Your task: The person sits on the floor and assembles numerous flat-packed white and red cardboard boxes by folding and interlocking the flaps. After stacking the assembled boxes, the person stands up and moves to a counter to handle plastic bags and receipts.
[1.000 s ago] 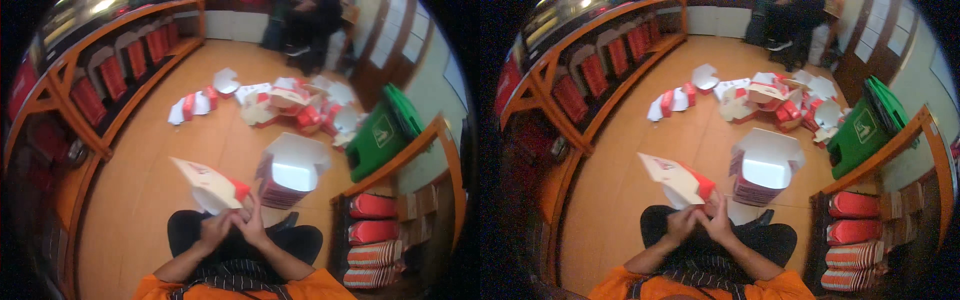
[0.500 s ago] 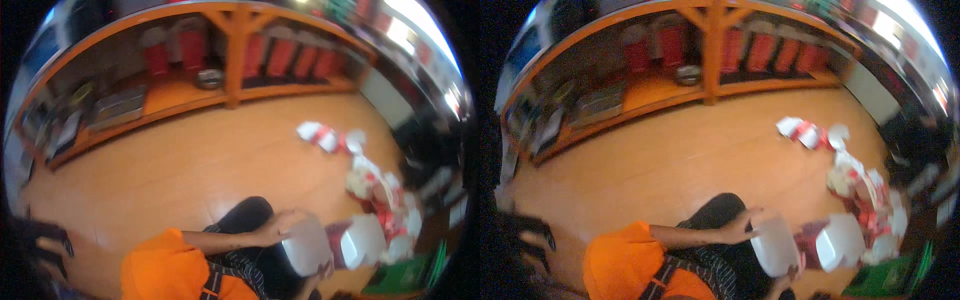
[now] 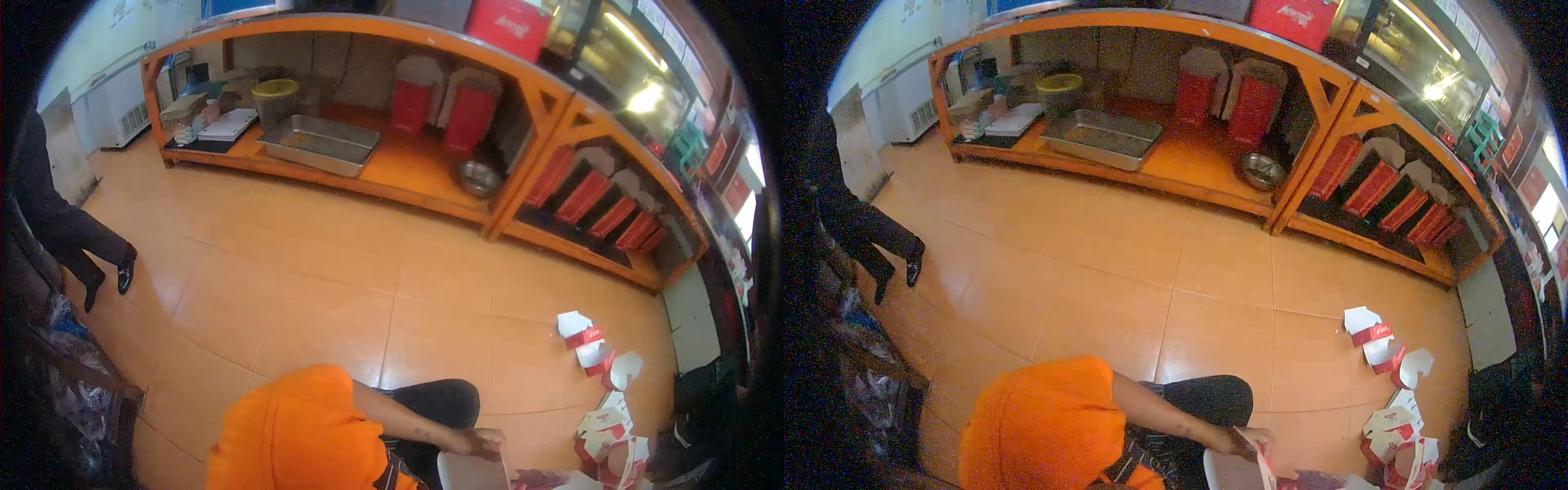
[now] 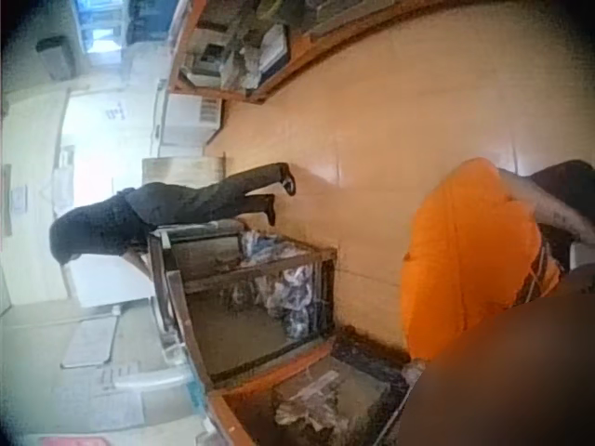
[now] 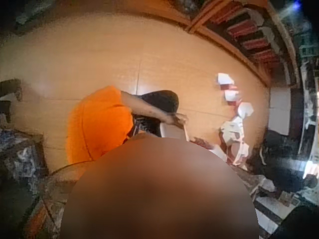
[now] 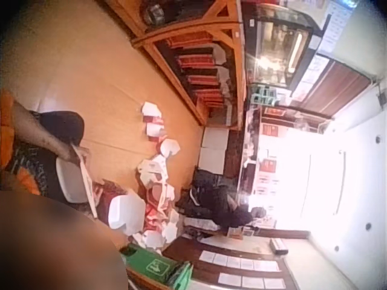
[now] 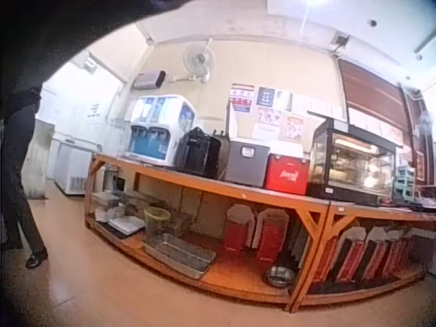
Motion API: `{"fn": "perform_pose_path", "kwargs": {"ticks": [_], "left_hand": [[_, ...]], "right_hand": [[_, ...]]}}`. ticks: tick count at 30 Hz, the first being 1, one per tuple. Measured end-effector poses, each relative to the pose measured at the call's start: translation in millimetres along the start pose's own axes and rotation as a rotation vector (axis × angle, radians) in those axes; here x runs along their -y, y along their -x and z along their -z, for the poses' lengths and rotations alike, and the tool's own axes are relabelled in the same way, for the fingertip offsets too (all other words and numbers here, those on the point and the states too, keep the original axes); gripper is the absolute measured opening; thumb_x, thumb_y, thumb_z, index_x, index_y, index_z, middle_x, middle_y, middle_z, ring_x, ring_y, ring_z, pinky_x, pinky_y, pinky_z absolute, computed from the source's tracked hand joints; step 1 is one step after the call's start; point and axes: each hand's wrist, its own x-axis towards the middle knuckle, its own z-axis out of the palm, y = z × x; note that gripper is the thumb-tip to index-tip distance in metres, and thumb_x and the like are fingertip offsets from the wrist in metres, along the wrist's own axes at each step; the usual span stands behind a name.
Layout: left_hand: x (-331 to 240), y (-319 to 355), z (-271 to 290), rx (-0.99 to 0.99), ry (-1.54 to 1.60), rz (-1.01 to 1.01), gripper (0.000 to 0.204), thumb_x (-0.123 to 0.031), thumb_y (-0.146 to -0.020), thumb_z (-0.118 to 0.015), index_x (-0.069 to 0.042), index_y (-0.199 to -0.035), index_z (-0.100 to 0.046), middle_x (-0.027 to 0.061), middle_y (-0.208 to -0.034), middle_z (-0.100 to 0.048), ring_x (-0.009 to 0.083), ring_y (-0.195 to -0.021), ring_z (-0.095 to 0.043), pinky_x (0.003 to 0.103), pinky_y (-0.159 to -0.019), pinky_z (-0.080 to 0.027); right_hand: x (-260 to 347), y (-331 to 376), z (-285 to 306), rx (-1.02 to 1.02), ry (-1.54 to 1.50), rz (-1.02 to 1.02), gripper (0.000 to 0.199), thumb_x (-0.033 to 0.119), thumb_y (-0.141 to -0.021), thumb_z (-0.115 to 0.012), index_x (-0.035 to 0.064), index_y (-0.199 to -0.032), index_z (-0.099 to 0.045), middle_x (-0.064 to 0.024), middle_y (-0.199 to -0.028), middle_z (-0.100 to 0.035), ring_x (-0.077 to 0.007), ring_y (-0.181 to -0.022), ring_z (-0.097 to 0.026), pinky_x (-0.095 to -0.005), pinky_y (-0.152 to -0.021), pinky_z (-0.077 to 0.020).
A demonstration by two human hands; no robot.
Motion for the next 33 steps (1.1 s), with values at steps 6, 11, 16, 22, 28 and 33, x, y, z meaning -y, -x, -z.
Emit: {"fn": "perform_pose_path", "kwargs": {"ticks": [6,11,16,22,28,33], "left_hand": [[-2,-3,-14,0.046,0.154,0.134,0.054,-0.053,-0.092,-0.055,-0.010,-0.124,-0.058,0.0135,-0.122,-0.059,0.0256,-0.112,-0.055,0.038,-0.096,-0.042],[-94,-14,3,0.158,0.071,0.019,0.056,-0.051,-0.092,-0.056,-0.004,-0.121,-0.057,0.0153,-0.124,-0.060,0.0272,-0.113,-0.056,0.039,-0.098,-0.042],[-89,-20,-15,-0.020,-0.070,0.468,0.062,-0.052,-0.089,-0.055,0.003,-0.118,-0.056,0.0208,-0.115,-0.062,0.0325,-0.109,-0.058,0.040,-0.096,-0.043],[-82,-25,-24,-0.095,-0.171,0.476,0.065,-0.053,-0.089,-0.054,0.003,-0.124,-0.053,0.0243,-0.118,-0.060,0.0345,-0.113,-0.058,0.043,-0.096,-0.044],[-107,-42,-26,-0.009,0.382,0.347,0.049,-0.035,-0.090,-0.058,0.002,-0.122,-0.053,0.0167,-0.119,-0.057,0.0264,-0.111,-0.055,0.038,-0.094,-0.046],[-118,-72,-12,0.262,0.121,-0.055,0.043,-0.019,-0.087,-0.063,-0.004,-0.125,-0.052,0.0128,-0.134,-0.046,0.0226,-0.108,-0.056,0.036,-0.089,-0.048]], "right_hand": [[-2,-12,-5,0.019,0.011,-0.010,0.053,0.036,-0.097,-0.037,-0.0003,-0.136,-0.043,-0.0173,-0.137,-0.049,-0.0306,-0.118,-0.053,-0.0401,-0.095,-0.0461],[-8,-19,0,0.020,0.027,-0.027,0.051,0.032,-0.097,-0.039,-0.0004,-0.137,-0.043,-0.0178,-0.136,-0.049,-0.0305,-0.119,-0.053,-0.0400,-0.096,-0.0455],[-8,-27,-1,0.059,0.038,-0.006,0.049,0.028,-0.098,-0.041,-0.0005,-0.137,-0.043,-0.0183,-0.136,-0.050,-0.0305,-0.119,-0.052,-0.0398,-0.097,-0.0449],[-15,-25,15,0.041,0.052,0.003,0.046,0.023,-0.098,-0.044,-0.0007,-0.138,-0.042,-0.0189,-0.135,-0.050,-0.0305,-0.119,-0.052,-0.0397,-0.098,-0.0441],[-72,15,98,-0.163,0.066,-0.108,0.045,0.018,-0.098,-0.046,-0.0009,-0.138,-0.042,-0.0195,-0.134,-0.050,-0.0304,-0.119,-0.052,-0.0395,-0.100,-0.0433],[-75,1,192,-0.460,-0.064,-0.184,0.054,0.013,-0.096,-0.051,0.0000,-0.145,-0.032,-0.0177,-0.141,-0.044,-0.0258,-0.126,-0.046,-0.0368,-0.105,-0.0376]]}}
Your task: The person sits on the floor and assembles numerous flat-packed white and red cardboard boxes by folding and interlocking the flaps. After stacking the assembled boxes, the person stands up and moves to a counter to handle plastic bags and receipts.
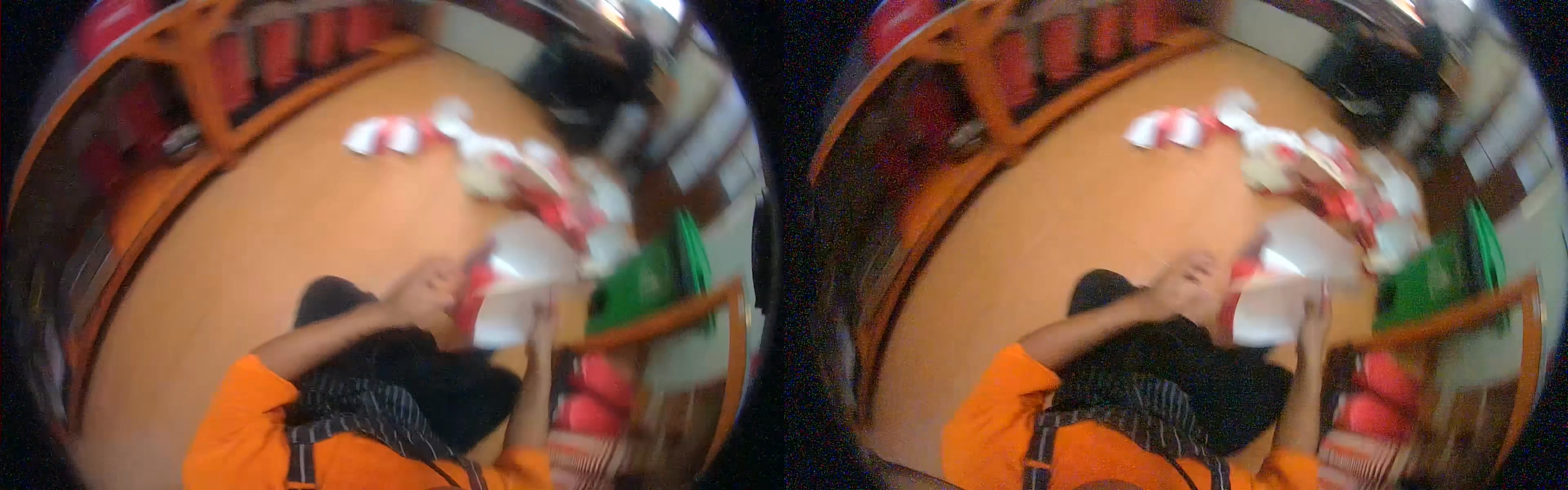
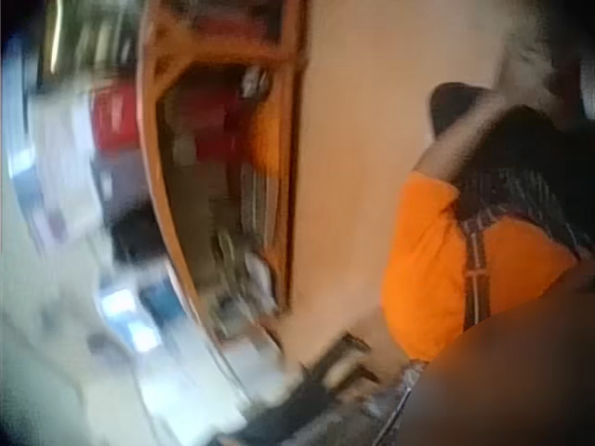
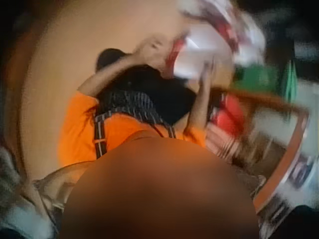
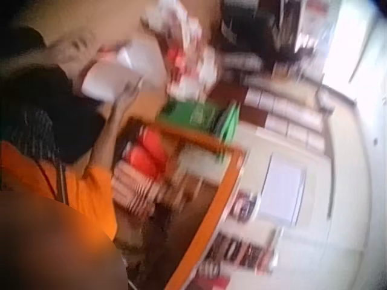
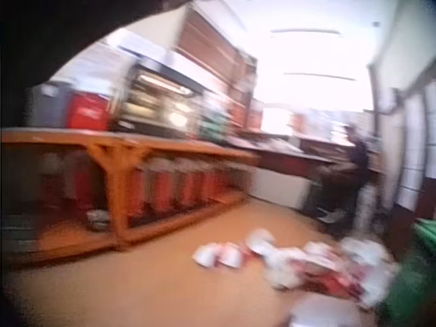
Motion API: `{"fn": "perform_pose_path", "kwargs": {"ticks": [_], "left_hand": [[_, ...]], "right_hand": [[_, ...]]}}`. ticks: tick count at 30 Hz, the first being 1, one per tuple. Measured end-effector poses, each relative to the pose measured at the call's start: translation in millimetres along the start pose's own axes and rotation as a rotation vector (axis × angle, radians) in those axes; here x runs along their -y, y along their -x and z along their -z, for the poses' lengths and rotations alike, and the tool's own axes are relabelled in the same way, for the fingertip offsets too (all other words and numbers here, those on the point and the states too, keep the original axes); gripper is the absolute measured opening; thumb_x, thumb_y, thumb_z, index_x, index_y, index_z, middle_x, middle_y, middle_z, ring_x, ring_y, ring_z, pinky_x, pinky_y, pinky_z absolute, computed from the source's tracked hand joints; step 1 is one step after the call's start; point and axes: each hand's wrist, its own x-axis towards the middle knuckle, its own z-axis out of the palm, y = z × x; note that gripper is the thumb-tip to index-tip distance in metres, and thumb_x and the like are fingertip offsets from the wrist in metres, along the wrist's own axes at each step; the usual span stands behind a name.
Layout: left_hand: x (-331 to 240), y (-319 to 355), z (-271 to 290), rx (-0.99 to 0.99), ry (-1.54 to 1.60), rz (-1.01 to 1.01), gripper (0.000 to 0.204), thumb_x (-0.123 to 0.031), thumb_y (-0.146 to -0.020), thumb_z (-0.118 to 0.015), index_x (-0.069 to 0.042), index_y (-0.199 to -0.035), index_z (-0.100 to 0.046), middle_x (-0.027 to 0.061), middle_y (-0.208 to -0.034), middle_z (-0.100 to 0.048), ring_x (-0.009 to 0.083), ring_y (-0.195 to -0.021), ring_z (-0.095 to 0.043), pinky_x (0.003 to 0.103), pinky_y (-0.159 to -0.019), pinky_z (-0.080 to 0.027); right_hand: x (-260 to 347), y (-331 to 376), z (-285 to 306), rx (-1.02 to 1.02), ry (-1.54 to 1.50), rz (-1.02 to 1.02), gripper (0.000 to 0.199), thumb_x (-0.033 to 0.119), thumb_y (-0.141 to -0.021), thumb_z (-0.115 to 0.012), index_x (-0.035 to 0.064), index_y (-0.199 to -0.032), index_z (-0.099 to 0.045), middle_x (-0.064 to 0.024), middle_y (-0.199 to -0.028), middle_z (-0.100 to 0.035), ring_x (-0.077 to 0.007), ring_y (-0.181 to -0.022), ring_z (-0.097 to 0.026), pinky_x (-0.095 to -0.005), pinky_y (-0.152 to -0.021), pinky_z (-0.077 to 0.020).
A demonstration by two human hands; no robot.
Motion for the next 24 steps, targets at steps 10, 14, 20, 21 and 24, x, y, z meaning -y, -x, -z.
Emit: {"fn": "perform_pose_path", "kwargs": {"ticks": [10,14,20,21,24], "left_hand": [[52,-115,-39,0.577,-0.654,-0.488,0.037,-0.012,-0.081,-0.064,-0.011,-0.118,-0.057,0.0132,-0.133,-0.048,0.0325,-0.104,-0.060,0.042,-0.082,-0.054],[98,-127,-44,0.584,-0.727,-0.676,0.034,-0.012,-0.080,-0.063,-0.011,-0.113,-0.060,0.0117,-0.125,-0.053,0.0314,-0.104,-0.061,0.042,-0.081,-0.054],[126,-131,-60,0.693,-0.666,-0.556,0.024,-0.013,-0.081,-0.060,-0.010,-0.105,-0.063,0.0090,-0.101,-0.061,0.0299,-0.094,-0.062,0.040,-0.078,-0.053],[127,-129,-56,0.687,-0.629,-0.575,0.022,-0.014,-0.081,-0.059,-0.010,-0.103,-0.064,0.0085,-0.097,-0.061,0.0295,-0.092,-0.063,0.040,-0.078,-0.053],[111,-124,-63,0.623,-0.509,-0.502,0.016,-0.022,-0.084,-0.063,-0.010,-0.095,-0.067,0.0083,-0.092,-0.066,0.0272,-0.086,-0.064,0.039,-0.078,-0.053]], "right_hand": [[84,-81,79,0.027,0.227,-0.143,0.050,0.017,-0.082,-0.061,-0.0030,-0.127,-0.049,-0.0123,-0.108,-0.063,-0.0203,-0.096,-0.060,-0.0315,-0.082,-0.0477],[71,-80,61,0.072,0.733,-0.044,0.058,0.015,-0.075,-0.059,-0.0020,-0.129,-0.047,-0.0227,-0.108,-0.064,-0.0322,-0.101,-0.063,-0.0380,-0.085,-0.0482],[95,-74,34,0.091,1.087,0.020,0.055,0.015,-0.072,-0.065,-0.0015,-0.123,-0.053,-0.0314,-0.112,-0.060,-0.0461,-0.103,-0.059,-0.0456,-0.090,-0.0473],[65,-89,39,0.119,1.079,0.068,0.054,0.014,-0.072,-0.064,-0.0035,-0.122,-0.052,-0.0317,-0.111,-0.060,-0.0461,-0.103,-0.059,-0.0459,-0.091,-0.0471],[12,-111,64,0.110,1.102,0.127,0.046,0.007,-0.073,-0.058,-0.0107,-0.115,-0.052,-0.0341,-0.106,-0.060,-0.0470,-0.102,-0.059,-0.0475,-0.090,-0.0472]]}}
